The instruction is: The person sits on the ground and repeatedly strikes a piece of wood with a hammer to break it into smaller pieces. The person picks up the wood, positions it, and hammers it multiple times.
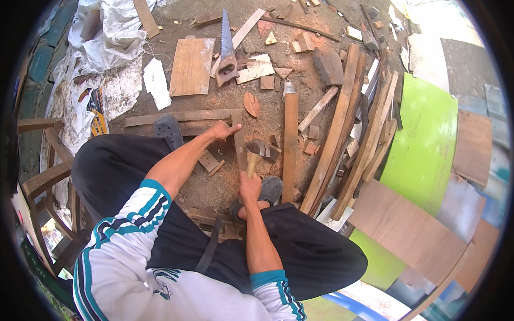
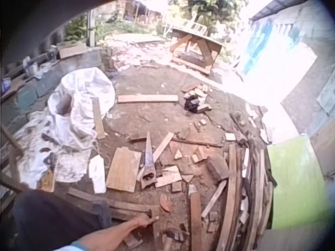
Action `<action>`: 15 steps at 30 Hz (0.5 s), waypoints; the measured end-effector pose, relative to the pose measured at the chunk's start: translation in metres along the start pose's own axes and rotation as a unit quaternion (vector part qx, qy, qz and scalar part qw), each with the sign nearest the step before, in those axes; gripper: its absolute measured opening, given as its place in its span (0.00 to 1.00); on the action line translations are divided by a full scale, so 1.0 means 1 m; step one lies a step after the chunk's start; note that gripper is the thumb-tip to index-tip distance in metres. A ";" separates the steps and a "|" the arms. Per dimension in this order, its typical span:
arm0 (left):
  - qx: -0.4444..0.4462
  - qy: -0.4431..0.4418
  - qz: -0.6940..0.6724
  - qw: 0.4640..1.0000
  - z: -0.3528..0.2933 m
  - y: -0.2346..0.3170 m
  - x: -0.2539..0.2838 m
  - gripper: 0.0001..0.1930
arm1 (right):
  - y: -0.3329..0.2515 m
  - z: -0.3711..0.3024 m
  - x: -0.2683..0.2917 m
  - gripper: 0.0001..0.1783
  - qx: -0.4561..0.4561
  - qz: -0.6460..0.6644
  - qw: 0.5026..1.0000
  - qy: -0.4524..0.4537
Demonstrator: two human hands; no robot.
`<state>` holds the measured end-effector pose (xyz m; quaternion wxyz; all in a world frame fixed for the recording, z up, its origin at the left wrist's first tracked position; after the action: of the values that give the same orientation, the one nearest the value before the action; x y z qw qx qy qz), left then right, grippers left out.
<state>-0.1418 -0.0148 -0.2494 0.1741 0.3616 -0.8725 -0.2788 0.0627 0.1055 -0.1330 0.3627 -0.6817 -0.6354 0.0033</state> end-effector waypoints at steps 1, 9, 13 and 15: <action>0.001 0.001 0.003 1.000 0.005 -0.002 0.004 0.44 | -0.001 0.001 -0.002 0.13 0.004 -0.002 1.000 -0.008; 0.096 -0.023 -0.163 0.982 -0.009 -0.001 0.019 0.40 | -0.041 -0.007 -0.023 0.13 0.008 0.074 0.996 -0.048; 0.038 0.147 0.005 0.988 -0.008 0.003 0.112 0.35 | -0.053 -0.006 -0.061 0.14 0.024 0.263 0.964 -0.036; 0.025 0.227 0.007 0.974 -0.020 0.005 0.143 0.33 | -0.045 -0.002 -0.090 0.12 -0.034 0.267 0.962 -0.049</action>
<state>-0.2314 -0.1233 -0.2156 0.3602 0.4130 -0.8197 -0.1665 0.0070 0.0235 -0.1500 0.2936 -0.8379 -0.4465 0.1116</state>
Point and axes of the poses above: each hand's wrist, its own z-axis towards the middle knuckle, its own x-axis out of the back of the hand, y = z × x, the point moved 7 cm from there along z, towards the middle knuckle, and after that the axes turned 12 degrees about -z, right-handed, at the moved point
